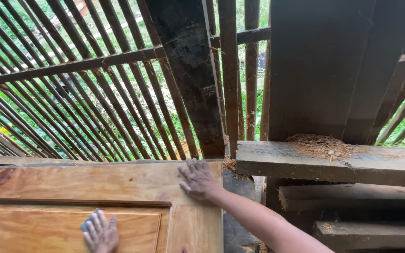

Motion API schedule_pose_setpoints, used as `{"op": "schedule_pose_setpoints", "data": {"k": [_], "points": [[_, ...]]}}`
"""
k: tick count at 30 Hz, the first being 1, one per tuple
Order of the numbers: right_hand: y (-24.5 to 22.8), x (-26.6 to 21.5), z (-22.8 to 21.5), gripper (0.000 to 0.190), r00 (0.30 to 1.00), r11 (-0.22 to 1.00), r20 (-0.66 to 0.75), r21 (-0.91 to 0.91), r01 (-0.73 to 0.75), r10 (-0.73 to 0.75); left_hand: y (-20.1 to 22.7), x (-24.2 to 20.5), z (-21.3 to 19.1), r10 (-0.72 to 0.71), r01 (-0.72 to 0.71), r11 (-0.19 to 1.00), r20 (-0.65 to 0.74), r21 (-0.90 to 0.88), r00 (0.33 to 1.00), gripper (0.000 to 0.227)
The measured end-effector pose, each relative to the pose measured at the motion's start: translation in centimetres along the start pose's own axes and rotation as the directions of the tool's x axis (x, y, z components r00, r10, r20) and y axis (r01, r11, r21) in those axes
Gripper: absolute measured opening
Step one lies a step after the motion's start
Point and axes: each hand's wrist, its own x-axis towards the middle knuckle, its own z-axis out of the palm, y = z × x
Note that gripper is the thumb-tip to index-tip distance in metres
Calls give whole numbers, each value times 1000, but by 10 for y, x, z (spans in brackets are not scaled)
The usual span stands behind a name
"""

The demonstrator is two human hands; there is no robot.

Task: Sanding the surface of a large wooden door with sandpaper to prepare it for finishing.

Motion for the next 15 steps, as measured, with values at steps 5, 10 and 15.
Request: {"op": "schedule_pose_setpoints", "data": {"k": [5, 10, 15], "points": [[2, 3, 4, 74, 1000, 1000, -15, -9, 2, -2, 1, 10, -12, -74, 65, 993, -87, -99, 993, 90], [-1, 1, -1, 75, 999, 999, 21, 13, -29, 29, 28, -21, 28, 399, 175, 869, -865, 463, 304, 58], [-11, -6, -17, 74, 992, 996, 106, 42, -73, 68, 88, -102, 64, 422, -259, 905, -780, 336, 462, 64]]}}
